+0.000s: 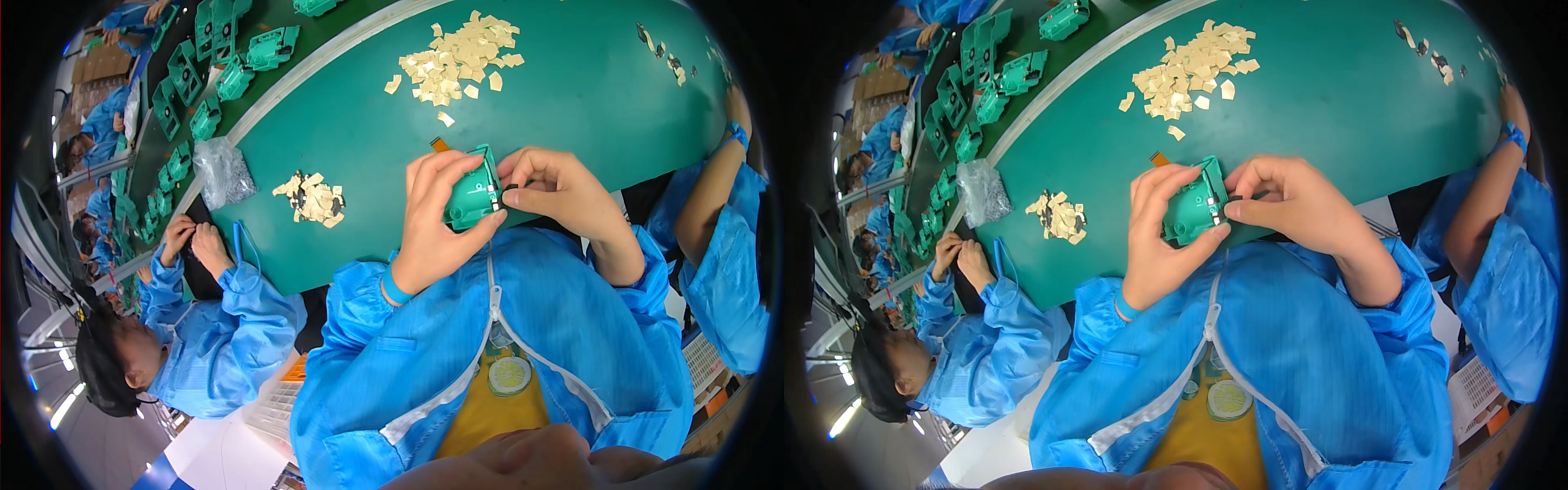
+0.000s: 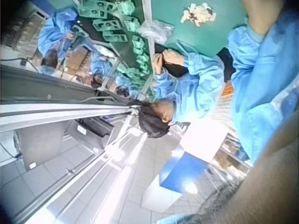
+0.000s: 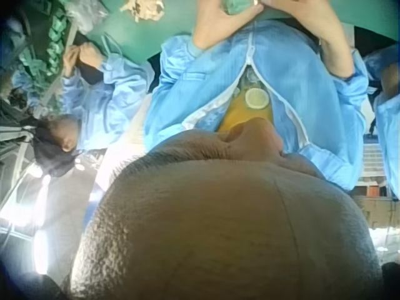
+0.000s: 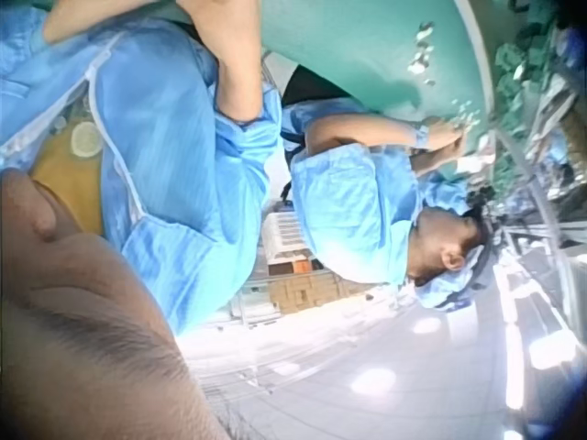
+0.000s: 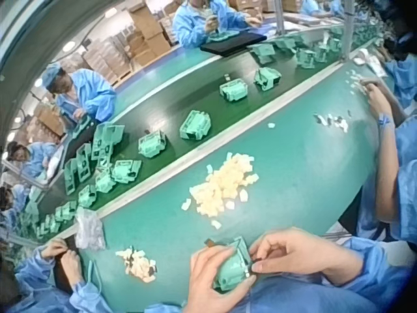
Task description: The person assembles electronic components into plastic casings by hand on a factory assembly line.
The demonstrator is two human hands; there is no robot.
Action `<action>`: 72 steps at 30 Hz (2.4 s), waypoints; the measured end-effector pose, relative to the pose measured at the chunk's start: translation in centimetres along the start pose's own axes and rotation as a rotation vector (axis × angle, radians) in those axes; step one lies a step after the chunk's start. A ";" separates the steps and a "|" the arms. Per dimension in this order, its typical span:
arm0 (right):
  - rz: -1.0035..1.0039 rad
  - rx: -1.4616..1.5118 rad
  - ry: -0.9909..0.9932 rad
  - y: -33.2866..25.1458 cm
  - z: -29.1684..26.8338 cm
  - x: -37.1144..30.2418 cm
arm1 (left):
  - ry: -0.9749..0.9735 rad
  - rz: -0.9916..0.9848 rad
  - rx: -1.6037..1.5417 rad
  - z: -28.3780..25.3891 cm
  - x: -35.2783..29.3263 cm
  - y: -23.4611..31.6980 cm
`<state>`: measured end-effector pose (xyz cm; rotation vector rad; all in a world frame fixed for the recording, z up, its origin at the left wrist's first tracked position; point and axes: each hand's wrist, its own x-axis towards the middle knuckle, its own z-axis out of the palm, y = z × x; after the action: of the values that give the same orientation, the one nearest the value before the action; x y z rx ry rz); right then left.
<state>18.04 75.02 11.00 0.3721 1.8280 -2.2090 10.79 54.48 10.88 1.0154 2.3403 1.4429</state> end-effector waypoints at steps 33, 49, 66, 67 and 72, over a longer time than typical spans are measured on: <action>-0.013 -0.231 0.049 -3.0 4.9 -1.8 | -0.017 -0.330 -0.356 -2.8 -2.8 2.7; -0.002 0.152 -0.011 -1.2 3.7 -0.3 | 0.019 -0.317 -0.425 -2.4 -2.2 2.5; -0.278 0.202 0.352 -8.8 -6.2 12.3 | 0.301 0.024 -0.061 -5.4 0.3 2.7; -0.293 0.189 0.334 -9.2 -6.7 13.9 | 0.317 -0.022 -0.047 -5.9 -0.4 2.5; -0.424 0.356 0.487 -10.8 -8.0 22.3 | 0.463 -0.084 -0.001 -7.3 -3.1 1.0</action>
<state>-6.36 84.19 11.69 0.6978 1.8608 -2.9645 9.89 47.60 14.81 0.6194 2.6462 1.7999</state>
